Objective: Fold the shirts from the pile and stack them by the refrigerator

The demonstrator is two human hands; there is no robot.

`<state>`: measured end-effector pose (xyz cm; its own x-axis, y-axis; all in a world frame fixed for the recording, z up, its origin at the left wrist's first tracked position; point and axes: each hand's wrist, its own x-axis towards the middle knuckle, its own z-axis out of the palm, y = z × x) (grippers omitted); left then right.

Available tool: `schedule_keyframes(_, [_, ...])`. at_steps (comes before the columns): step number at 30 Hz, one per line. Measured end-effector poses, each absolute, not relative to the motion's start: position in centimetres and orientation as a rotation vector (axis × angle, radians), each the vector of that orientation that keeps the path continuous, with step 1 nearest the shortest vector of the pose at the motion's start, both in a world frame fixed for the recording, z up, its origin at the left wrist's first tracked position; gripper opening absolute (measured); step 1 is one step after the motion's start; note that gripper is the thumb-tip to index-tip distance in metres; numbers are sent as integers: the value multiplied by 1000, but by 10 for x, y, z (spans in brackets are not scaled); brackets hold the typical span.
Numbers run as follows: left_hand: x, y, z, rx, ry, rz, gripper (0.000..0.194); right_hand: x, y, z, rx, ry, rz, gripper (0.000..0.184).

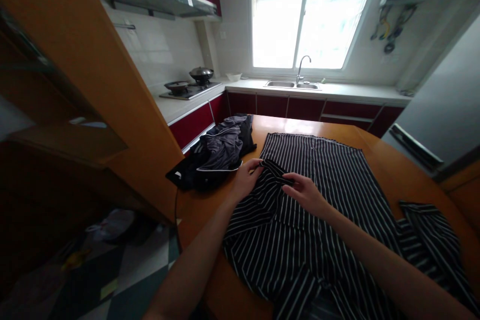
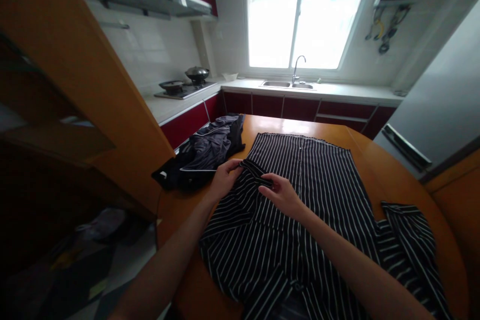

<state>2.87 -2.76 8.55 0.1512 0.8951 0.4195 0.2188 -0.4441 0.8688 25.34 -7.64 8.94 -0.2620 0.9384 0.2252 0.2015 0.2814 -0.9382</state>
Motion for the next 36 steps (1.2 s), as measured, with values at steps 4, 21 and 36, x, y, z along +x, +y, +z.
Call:
schedule_keyframes(4, [32, -26, 84, 1843, 1091, 1379, 25, 259, -74, 85, -1165, -1746, 847, 24])
schedule_keyframes(21, [83, 58, 111, 2388, 1064, 1033, 25, 290, -37, 84, -1252, -1396, 644, 12])
schedule_keyframes(36, [-2, 51, 36, 2199, 1239, 827, 27, 332, -19, 16, -1609, -1336, 726, 39])
